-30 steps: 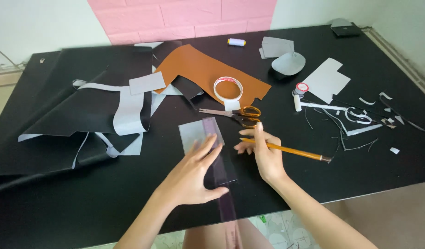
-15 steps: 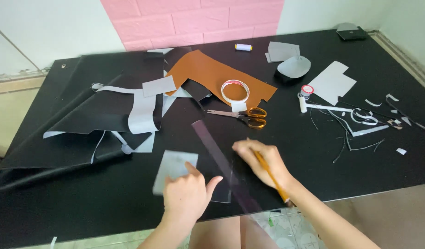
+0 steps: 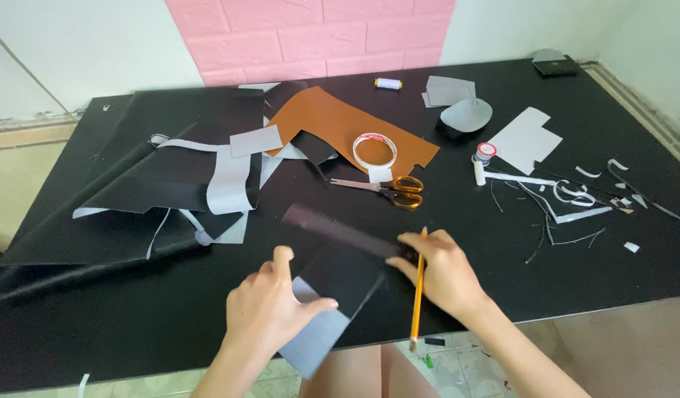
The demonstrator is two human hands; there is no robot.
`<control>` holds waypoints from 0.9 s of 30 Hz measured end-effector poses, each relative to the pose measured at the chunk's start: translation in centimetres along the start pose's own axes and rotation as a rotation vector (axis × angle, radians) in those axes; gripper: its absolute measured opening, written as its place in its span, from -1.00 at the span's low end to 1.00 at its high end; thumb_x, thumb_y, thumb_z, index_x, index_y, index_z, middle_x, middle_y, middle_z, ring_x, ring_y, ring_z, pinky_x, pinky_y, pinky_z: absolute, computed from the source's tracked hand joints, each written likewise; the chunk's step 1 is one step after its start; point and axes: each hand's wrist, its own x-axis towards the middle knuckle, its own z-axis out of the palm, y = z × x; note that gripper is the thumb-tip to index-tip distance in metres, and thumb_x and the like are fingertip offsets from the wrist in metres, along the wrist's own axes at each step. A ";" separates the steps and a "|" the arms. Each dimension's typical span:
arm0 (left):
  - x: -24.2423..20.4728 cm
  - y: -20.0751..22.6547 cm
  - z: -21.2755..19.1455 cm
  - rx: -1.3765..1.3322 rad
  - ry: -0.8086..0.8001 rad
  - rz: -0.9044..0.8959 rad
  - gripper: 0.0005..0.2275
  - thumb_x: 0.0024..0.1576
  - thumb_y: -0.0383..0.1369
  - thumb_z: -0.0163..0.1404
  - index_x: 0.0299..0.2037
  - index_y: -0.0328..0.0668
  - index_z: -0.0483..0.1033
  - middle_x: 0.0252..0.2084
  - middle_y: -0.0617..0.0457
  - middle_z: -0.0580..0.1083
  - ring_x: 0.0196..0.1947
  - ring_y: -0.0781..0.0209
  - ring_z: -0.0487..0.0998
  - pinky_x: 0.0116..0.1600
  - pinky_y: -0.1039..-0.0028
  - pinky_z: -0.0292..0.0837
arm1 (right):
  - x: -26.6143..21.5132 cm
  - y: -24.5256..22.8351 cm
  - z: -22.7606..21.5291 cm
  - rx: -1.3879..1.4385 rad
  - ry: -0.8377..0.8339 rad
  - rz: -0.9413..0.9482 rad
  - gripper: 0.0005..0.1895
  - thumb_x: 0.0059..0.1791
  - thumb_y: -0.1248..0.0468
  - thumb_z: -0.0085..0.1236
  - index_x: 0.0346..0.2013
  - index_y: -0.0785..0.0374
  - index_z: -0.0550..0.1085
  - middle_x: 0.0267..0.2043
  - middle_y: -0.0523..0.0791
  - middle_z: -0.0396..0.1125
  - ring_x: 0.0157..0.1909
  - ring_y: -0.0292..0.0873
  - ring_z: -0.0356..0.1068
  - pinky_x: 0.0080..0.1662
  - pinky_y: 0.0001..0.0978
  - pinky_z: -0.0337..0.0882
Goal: Measuring leather pieces with a ruler, marking them with a pencil, and cutting them with scissors on a workshop table.
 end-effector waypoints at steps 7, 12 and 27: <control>-0.9 4.0 -1.4 -0.180 -0.309 -0.150 -0.21 0.17 0.30 -0.11 0.44 0.02 -0.07 -0.37 0.08 0.54 -0.42 0.23 0.62 -0.31 0.48 0.61 | 0.1 -0.1 0.4 -0.110 -0.065 0.053 -0.55 -0.09 0.16 0.36 0.01 0.31 0.56 -0.07 0.07 0.51 -0.09 0.05 0.38 -0.09 -0.17 0.50; 0.1 2.3 -0.4 -0.205 -0.112 0.001 -0.42 0.20 0.27 -0.30 0.27 0.20 0.34 -0.37 0.00 0.63 -0.31 0.02 0.70 -0.20 0.16 0.61 | 0.1 0.5 0.7 -0.255 -0.209 0.108 -0.61 0.02 0.21 0.18 0.11 0.29 0.49 -0.52 0.05 0.41 -0.10 0.04 0.33 -0.16 -0.14 0.46; 3.8 -1.2 3.9 -0.233 0.051 0.399 -0.13 0.06 0.31 0.01 0.46 -0.08 0.11 0.54 0.00 0.07 0.56 0.04 -0.09 0.49 -0.17 -0.34 | -0.5 0.6 1.7 -0.364 -0.150 0.071 -0.68 -0.03 0.20 0.19 -0.04 0.28 0.53 -0.48 -0.02 0.43 -0.34 0.07 0.48 -0.27 -0.04 0.52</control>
